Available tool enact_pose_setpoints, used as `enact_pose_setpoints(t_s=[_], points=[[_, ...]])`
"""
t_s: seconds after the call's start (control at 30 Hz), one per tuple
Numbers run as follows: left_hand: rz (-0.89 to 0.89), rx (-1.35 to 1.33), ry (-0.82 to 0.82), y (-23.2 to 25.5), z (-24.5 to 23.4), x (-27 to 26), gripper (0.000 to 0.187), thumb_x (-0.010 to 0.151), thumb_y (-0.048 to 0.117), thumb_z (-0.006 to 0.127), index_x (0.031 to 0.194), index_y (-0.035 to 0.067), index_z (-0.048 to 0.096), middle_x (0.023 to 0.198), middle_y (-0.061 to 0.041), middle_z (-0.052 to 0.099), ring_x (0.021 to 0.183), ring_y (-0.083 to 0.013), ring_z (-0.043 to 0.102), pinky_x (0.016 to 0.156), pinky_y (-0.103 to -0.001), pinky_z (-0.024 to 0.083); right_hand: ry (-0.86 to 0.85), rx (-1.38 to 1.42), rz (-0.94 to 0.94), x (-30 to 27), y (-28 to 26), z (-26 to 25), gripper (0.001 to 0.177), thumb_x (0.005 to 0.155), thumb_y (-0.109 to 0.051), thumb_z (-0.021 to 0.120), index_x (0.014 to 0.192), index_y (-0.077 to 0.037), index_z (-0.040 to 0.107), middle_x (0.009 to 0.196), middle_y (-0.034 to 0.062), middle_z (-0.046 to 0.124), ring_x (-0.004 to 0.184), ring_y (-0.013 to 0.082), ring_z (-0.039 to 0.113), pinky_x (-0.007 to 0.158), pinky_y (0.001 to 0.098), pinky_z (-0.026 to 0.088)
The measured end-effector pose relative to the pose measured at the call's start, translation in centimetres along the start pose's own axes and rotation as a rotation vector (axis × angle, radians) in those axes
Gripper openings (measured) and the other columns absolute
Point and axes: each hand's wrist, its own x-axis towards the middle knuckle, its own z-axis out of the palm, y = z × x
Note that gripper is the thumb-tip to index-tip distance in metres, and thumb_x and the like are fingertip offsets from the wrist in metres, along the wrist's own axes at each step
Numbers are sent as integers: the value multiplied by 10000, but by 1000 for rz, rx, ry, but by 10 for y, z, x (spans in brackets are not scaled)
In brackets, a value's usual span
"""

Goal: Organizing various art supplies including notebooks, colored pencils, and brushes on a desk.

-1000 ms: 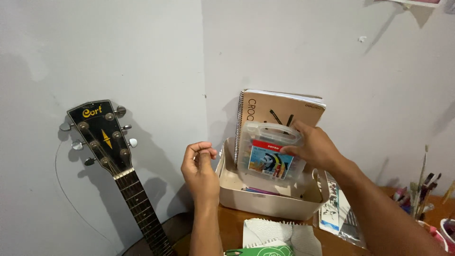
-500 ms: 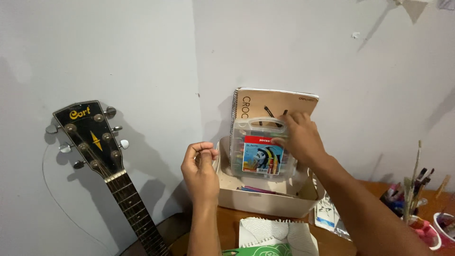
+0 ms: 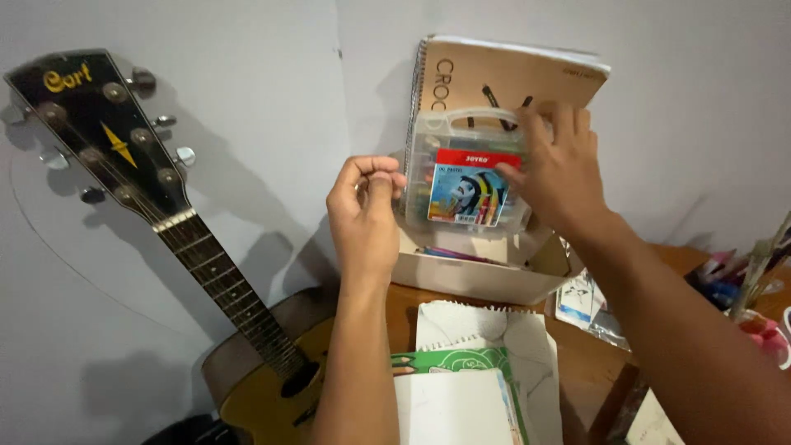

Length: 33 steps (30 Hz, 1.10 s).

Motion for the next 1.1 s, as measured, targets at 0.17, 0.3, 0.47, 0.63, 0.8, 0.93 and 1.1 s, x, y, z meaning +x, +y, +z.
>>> enact_pose_setpoints(t_s=[0.17, 0.3, 0.47, 0.63, 0.8, 0.93, 1.1], points=[[18, -1, -21, -2, 2, -1, 135, 989, 33, 535, 999, 11, 667, 875, -41, 685, 814, -99, 585, 782, -259, 510, 17, 39, -19, -8, 5, -9, 724, 800, -288, 907, 1400, -46, 584, 1381, 164, 530, 1260, 376, 470, 1042, 499, 437], [12, 14, -32, -2, 5, -1, 133, 992, 39, 538, 996, 15, 669, 873, -34, 688, 816, -95, 591, 786, -258, 516, 14, 49, -25, -11, 4, -23, 744, 775, -283, 918, 1388, -25, 583, 1372, 192, 515, 1260, 377, 458, 1031, 501, 432], [-2, 30, -32, -3, 7, -2, 138, 992, 41, 536, 1001, 17, 672, 874, -27, 688, 816, -90, 590, 788, -256, 516, 77, 182, 54, -38, -24, -57, 648, 798, -193, 887, 1357, -30, 603, 1314, 223, 516, 1231, 391, 472, 1000, 476, 474], [11, 123, -66, 9, 5, -4, 135, 1008, 67, 542, 1005, 40, 674, 850, -12, 688, 758, -81, 568, 700, -263, 495, -1115, 781, 189, -105, -71, -97, 636, 775, -416, 903, 1303, -162, 656, 1246, 15, 683, 1201, 221, 639, 979, 411, 495], [173, 416, -507, 54, 25, -47, 117, 1003, 123, 566, 1004, 46, 655, 785, -69, 692, 749, -143, 667, 697, -315, 537, -1079, 613, -158, -162, -100, -60, 778, 744, -403, 895, 1387, -109, 571, 1418, 128, 542, 1365, 335, 465, 1049, 477, 421], [-52, 725, -962, 74, 11, -88, 265, 934, 240, 595, 1139, 76, 625, 914, -118, 721, 857, -269, 708, 755, -381, 535, -1342, 539, -46, -131, -113, -106, 918, 717, -336, 926, 1468, -88, 461, 1492, 114, 429, 1443, 312, 339, 1127, 491, 305], [-171, 933, -986, 72, -37, -124, 467, 953, 377, 615, 1297, 65, 566, 1121, -164, 695, 1056, -309, 667, 890, -394, 520, -1324, 748, 20, -136, -85, -111, 728, 754, -335, 855, 1369, -88, 555, 1286, 110, 628, 1261, 274, 581, 1100, 403, 420]])
